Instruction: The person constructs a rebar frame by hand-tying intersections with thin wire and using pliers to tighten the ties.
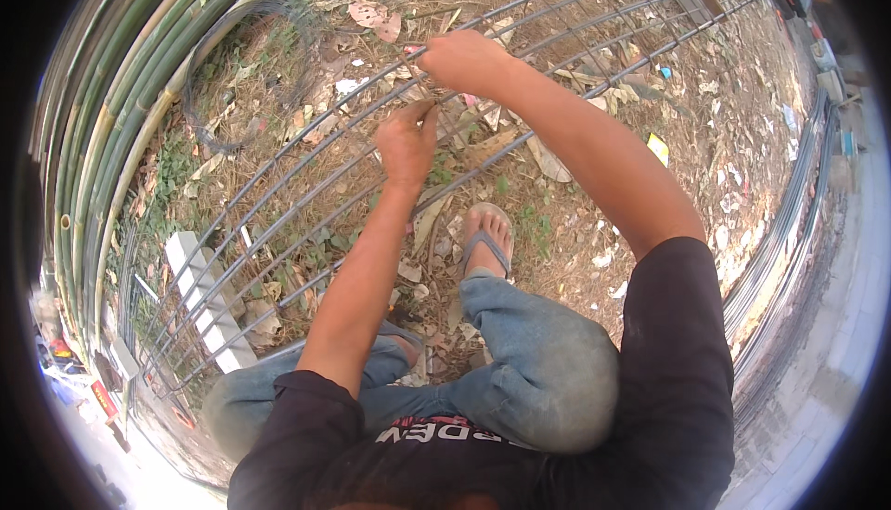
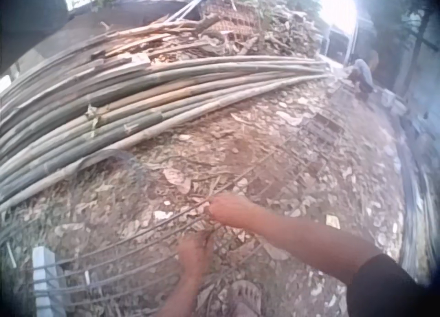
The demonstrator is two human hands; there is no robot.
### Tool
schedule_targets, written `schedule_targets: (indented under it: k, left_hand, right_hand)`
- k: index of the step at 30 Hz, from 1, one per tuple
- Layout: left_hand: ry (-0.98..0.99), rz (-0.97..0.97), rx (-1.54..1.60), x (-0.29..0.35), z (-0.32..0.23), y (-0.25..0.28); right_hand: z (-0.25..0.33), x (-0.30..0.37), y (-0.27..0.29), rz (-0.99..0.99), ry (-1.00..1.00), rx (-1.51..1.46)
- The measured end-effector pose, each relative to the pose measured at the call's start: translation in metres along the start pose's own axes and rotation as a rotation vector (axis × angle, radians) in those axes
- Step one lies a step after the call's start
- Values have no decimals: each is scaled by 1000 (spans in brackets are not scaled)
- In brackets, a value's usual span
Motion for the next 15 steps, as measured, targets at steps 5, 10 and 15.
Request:
schedule_targets:
  k: [5, 10, 15]
  left_hand:
    - [8, -85, -19, -2, -1, 0]
    - [149, 25, 25, 0, 7, -6]
    - [-43, -55, 29, -2, -1, 1]
  right_hand:
    - [-5, 16, -7, 143, -98, 36]
    - [30, 30, 12, -32, 177, 110]
    - [22, -4, 11, -25, 80, 51]
Point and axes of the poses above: each hand's wrist, its own x-axis away from the middle knuckle, its own y-axis out of the back of the hand, z = x × y, the point moved 6 cm from there along -x, towards the middle knuckle, and after that the axes turned 14 degrees about -y, right-handed, at the moved point
